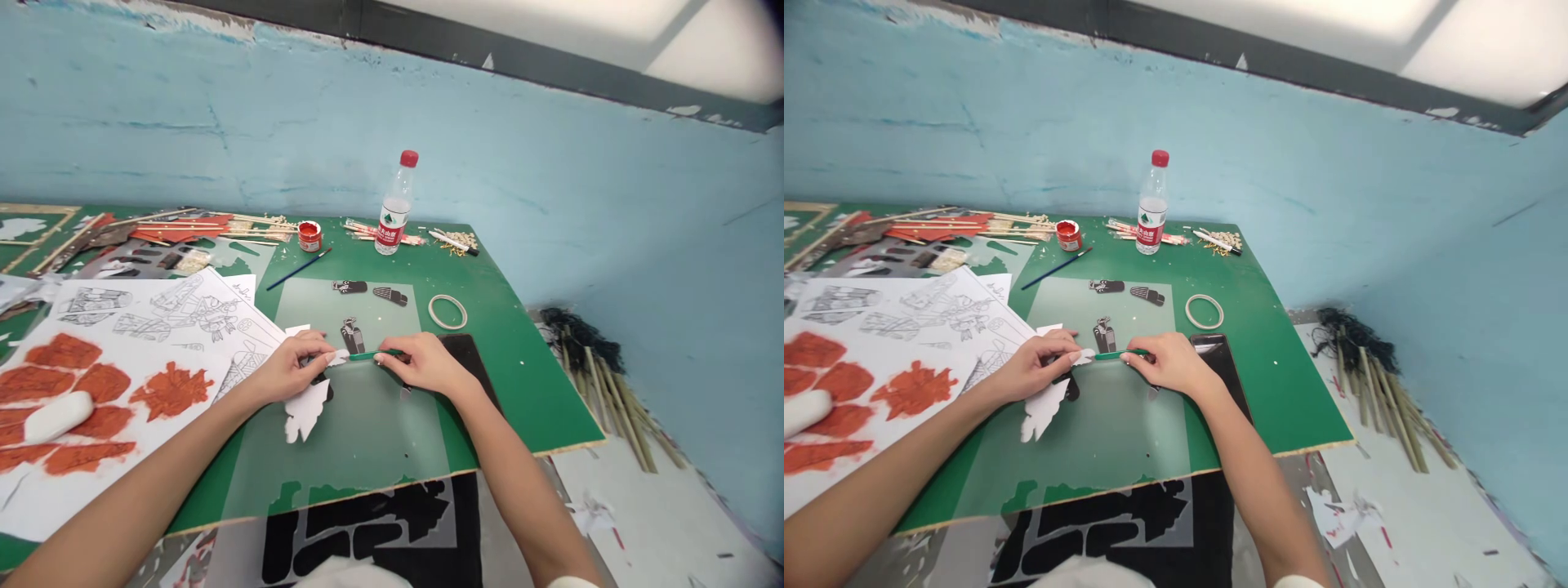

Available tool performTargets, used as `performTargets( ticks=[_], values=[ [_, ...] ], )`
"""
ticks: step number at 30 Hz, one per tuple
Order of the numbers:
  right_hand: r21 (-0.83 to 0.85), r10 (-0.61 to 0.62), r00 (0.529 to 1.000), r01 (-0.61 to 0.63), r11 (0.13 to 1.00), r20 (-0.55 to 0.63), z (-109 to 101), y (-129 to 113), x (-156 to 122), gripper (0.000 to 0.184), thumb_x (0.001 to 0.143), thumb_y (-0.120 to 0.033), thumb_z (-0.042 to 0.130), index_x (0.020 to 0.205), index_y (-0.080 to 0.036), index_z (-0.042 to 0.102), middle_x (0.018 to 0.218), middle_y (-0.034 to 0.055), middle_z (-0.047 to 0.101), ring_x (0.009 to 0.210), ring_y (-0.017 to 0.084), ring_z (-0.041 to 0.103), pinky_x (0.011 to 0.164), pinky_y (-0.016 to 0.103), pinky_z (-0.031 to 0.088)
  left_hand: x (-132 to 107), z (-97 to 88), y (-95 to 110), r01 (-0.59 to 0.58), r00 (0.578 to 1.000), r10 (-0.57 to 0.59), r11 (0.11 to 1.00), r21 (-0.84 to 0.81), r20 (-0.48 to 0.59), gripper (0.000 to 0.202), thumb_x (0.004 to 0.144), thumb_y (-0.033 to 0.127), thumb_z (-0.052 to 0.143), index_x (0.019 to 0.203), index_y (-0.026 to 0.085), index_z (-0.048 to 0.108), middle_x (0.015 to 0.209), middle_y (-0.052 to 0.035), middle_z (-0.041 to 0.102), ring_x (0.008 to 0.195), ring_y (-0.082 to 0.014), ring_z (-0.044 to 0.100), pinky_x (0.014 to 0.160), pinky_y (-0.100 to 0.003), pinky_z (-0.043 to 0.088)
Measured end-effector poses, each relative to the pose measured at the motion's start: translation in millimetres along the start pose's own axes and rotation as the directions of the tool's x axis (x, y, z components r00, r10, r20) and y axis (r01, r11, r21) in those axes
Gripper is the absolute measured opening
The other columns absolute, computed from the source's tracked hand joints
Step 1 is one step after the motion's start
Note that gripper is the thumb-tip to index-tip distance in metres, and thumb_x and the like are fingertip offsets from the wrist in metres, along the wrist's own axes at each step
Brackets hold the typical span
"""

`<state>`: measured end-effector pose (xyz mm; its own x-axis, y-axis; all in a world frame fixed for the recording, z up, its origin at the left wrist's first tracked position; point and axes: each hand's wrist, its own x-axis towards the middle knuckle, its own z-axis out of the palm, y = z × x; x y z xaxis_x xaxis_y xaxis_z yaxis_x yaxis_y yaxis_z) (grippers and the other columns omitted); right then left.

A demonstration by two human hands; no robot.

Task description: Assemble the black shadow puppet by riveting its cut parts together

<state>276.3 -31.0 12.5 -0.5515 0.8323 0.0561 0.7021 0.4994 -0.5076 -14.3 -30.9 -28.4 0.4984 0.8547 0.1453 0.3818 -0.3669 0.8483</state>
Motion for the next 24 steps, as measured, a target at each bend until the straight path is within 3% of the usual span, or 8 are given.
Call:
performTargets(
  ticks=[17, 24],
  values=[
    [-0.024, -0.030, 0.999, 0.029, 0.999, -0.018, 0.1, 2.0, -1.0, 0.025, 0.100, -0.041, 0.059, 0.093, -0.023, 0.075, 0.067, -0.0002, 0.067, 0.058, 0.013, 0.055, 0.060, 0.025, 0.030, 0.3, 0.4, 4.2, 0.018, 1.000, -0.018, 1.000, 0.016, -0.003, 0.032, 0.100, 0.042, 0.055, 0.091, 0.021, 0.078, 0.081, -0.0052, 0.067, 0.085, -0.0217, 0.060, 0.100, -0.041, 0.048],
    [-0.006, -0.026, 0.999, 0.026, 1.000, -0.024, 0.1, 3.7, -1.1, 0.024, 0.100, -0.040, 0.060, 0.093, -0.023, 0.075, 0.068, -0.0002, 0.068, 0.059, 0.013, 0.056, 0.060, 0.025, 0.031, 0.4, 0.4, 4.2, 0.018, 1.000, -0.018, 1.000, -0.012, 0.000, 0.033, 0.100, 0.044, 0.055, 0.090, 0.021, 0.078, 0.082, -0.0050, 0.068, 0.086, -0.0212, 0.061, 0.111, -0.044, 0.042]
  ],
)
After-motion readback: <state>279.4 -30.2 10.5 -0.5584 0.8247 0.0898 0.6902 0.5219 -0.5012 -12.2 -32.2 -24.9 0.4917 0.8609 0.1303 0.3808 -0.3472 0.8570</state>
